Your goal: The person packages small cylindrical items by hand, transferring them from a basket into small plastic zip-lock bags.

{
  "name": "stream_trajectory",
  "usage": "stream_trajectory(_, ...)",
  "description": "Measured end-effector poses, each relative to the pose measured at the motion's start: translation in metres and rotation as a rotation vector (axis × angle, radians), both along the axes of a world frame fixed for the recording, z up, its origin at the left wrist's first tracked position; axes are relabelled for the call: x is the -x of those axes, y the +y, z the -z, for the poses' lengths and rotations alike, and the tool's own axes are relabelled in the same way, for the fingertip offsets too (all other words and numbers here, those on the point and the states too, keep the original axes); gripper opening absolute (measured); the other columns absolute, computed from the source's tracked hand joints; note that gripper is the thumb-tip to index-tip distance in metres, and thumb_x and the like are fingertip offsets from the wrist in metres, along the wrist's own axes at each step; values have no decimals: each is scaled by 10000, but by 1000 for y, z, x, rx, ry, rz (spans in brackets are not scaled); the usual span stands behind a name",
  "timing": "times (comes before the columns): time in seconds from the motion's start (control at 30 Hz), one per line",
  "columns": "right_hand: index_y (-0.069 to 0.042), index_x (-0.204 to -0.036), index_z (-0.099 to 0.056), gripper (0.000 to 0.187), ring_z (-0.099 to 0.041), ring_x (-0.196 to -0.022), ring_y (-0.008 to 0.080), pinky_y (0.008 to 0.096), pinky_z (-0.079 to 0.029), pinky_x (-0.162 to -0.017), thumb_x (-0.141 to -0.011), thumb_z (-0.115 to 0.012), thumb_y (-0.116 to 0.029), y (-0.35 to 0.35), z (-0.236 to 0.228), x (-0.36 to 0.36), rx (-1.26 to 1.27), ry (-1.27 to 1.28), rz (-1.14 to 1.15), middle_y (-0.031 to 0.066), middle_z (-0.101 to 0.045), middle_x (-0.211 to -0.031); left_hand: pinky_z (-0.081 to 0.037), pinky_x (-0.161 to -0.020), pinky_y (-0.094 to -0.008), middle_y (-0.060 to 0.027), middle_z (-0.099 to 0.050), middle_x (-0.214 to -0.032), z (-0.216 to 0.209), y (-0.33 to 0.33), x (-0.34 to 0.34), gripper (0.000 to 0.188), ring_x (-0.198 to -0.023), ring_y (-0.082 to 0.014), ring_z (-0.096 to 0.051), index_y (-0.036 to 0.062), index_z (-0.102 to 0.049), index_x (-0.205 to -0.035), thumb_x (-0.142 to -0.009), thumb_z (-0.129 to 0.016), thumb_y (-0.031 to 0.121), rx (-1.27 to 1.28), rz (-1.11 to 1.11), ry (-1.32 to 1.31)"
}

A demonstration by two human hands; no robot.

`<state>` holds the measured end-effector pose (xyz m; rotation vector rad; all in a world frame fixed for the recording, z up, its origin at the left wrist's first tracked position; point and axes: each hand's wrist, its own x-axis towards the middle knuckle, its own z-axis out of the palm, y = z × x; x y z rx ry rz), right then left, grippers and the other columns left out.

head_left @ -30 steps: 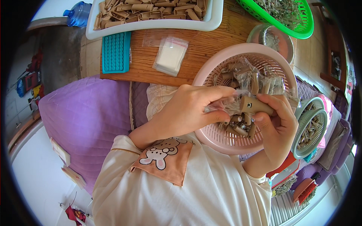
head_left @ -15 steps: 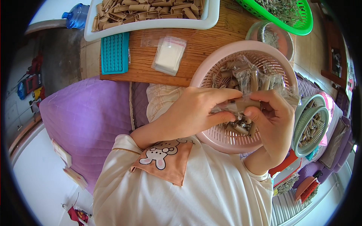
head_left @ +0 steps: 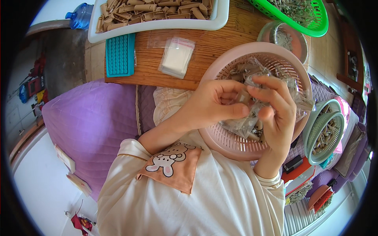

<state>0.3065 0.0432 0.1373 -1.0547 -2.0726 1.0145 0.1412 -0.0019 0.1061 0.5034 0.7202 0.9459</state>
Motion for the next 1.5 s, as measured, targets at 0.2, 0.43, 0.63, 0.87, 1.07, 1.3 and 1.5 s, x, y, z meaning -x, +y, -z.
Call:
stream_trajectory(0.2, -38, -830, -634, 250, -531, -954, 282, 350, -435, -797, -611, -737, -100, -13, 2, -1, 150, -2, 16, 140, -510, -1085, -445, -623, -167, -32, -593, -857, 8, -1, 0, 361, -751, -51, -546, -17, -527, -1063, -759, -673, 112, -13, -37, 85)
stream_trajectory(0.43, -9, -921, -598, 289, -522, -995, 232, 320, -436, -812, -668, -710, -92, -22, 21, 6, 257, 296, 117, 116, -507, -1051, -443, -642, -169, -56, -591, -893, 0, -3, 2, 334, -789, -54, -541, -7, -523, -1022, -758, -677, 127, -54, 8, 131)
stream_trajectory(0.63, 49, -1074, -536, 371, -522, -875, 121, 220, -425, -765, -805, -621, -192, -30, 16, 3, 733, 559, 265, 65, -554, -964, -441, -647, -173, -70, -594, -955, 4, -6, -2, 429, -905, -95, -554, 1, -504, -1029, -740, -693, 256, -157, -198, 156)
stream_trajectory(0.87, 57, -1007, -577, 236, -470, -700, 33, 150, -391, -608, -868, -534, -129, -34, 12, 15, 613, 390, 347, -5, -560, -794, -443, -603, -192, -63, -605, -939, -2, -6, -1, 381, -733, -69, -539, 1, -512, -1017, -752, -682, 217, -327, -207, 429)
stream_trajectory(1.07, 36, -994, -592, 187, -485, -681, 33, 152, -403, -610, -860, -532, -82, -36, 6, 18, 562, 332, 421, 7, -584, -786, -415, -470, -188, -85, -594, -977, -2, -5, 8, 368, -576, -73, -508, 36, -560, -1004, -708, -710, 193, -613, -450, 890)
stream_trajectory(1.3, 7, -944, -611, 174, -505, -556, 155, 257, -400, -506, -775, -569, 0, -38, 8, 22, 266, 149, 299, 82, -556, -634, -424, -449, -210, -82, -601, -952, -11, 3, 5, 254, -561, -119, -549, 52, -660, -860, -615, -725, 57, -1145, -520, 1364)
stream_trajectory(1.5, -3, -875, -614, 192, -509, -558, 206, 283, -420, -511, -689, -596, 40, -34, 2, 28, -114, -138, 163, 86, -573, -656, -493, -529, -246, -73, -632, -820, -14, 4, 5, 190, -668, -156, -615, 51, -647, -804, -627, -657, -20, -1034, -365, 1358)
